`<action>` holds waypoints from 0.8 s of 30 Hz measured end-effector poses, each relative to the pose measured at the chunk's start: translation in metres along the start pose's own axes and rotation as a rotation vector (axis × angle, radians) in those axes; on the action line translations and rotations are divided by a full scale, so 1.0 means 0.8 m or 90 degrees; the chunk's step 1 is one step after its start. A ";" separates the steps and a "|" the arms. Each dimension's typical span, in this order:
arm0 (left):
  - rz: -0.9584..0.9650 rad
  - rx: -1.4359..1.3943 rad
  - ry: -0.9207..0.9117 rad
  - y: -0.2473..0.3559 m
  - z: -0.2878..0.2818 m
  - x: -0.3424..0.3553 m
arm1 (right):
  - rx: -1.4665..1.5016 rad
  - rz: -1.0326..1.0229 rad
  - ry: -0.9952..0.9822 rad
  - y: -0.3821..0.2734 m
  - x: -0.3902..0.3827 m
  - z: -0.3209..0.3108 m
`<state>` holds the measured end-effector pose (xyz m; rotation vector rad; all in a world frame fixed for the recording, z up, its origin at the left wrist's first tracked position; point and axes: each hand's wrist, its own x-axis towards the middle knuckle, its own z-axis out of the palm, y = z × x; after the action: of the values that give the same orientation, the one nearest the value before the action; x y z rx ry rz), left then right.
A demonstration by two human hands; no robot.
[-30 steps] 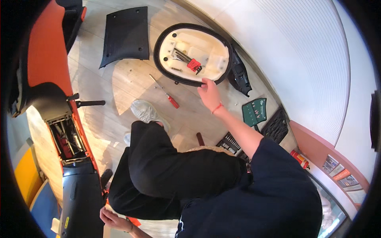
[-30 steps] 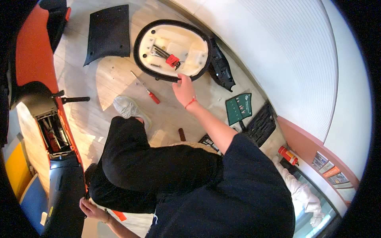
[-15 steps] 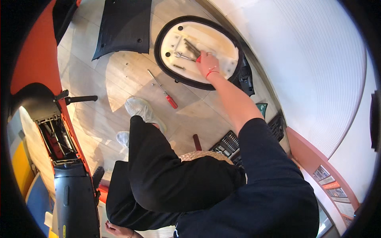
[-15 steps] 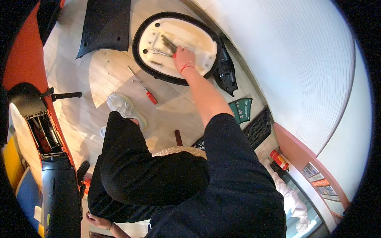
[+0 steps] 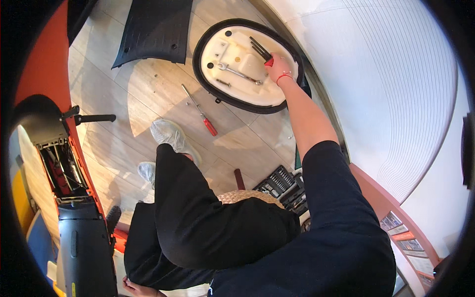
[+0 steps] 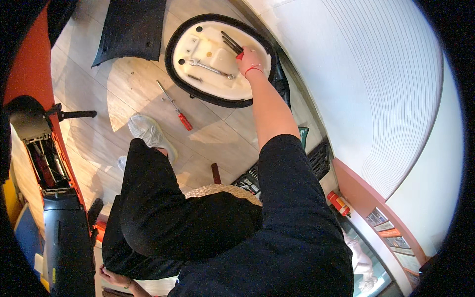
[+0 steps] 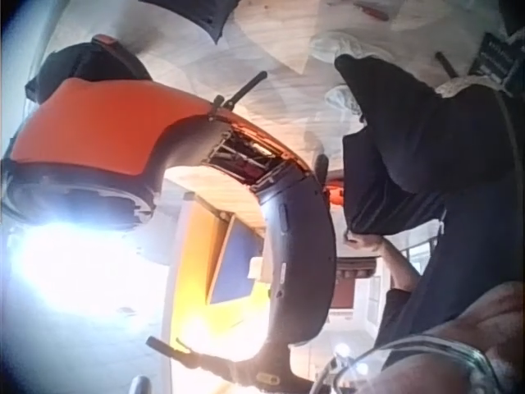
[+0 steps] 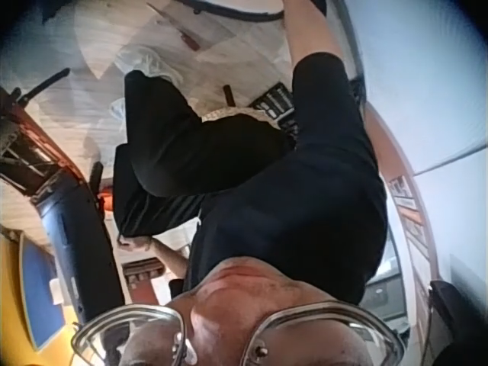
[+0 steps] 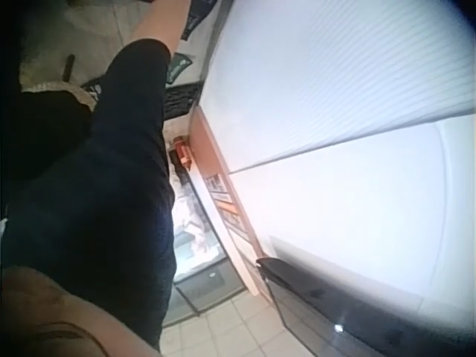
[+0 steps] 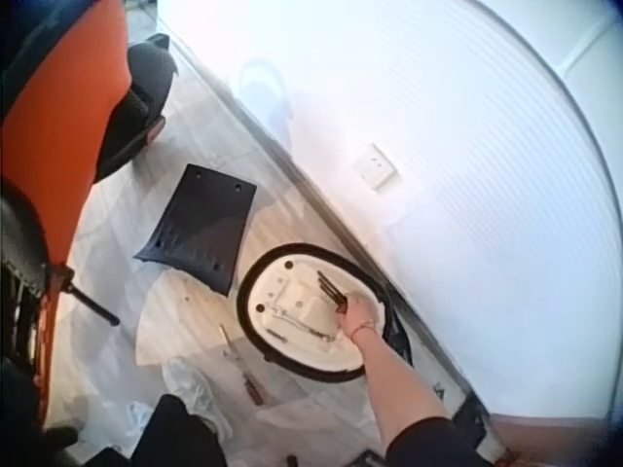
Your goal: The recorder is repairing an electric scooter by removing or attaching body panels and screws using hex keys.
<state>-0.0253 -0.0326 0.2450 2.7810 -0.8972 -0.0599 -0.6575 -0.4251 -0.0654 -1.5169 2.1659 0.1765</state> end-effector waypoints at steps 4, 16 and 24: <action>0.027 0.008 -0.015 0.004 -0.003 0.006 | -0.061 -0.068 0.179 -0.017 -0.011 0.006; -0.018 -0.059 -0.004 0.028 0.003 0.001 | -0.094 -0.049 -0.033 -0.058 -0.064 0.068; -0.034 -0.118 -0.020 0.042 -0.001 0.000 | -0.073 -0.006 0.123 -0.013 -0.038 0.061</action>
<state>-0.0445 -0.0587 0.2532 2.6379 -0.7813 -0.1852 -0.6243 -0.3851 -0.0926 -1.6690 2.3329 0.1595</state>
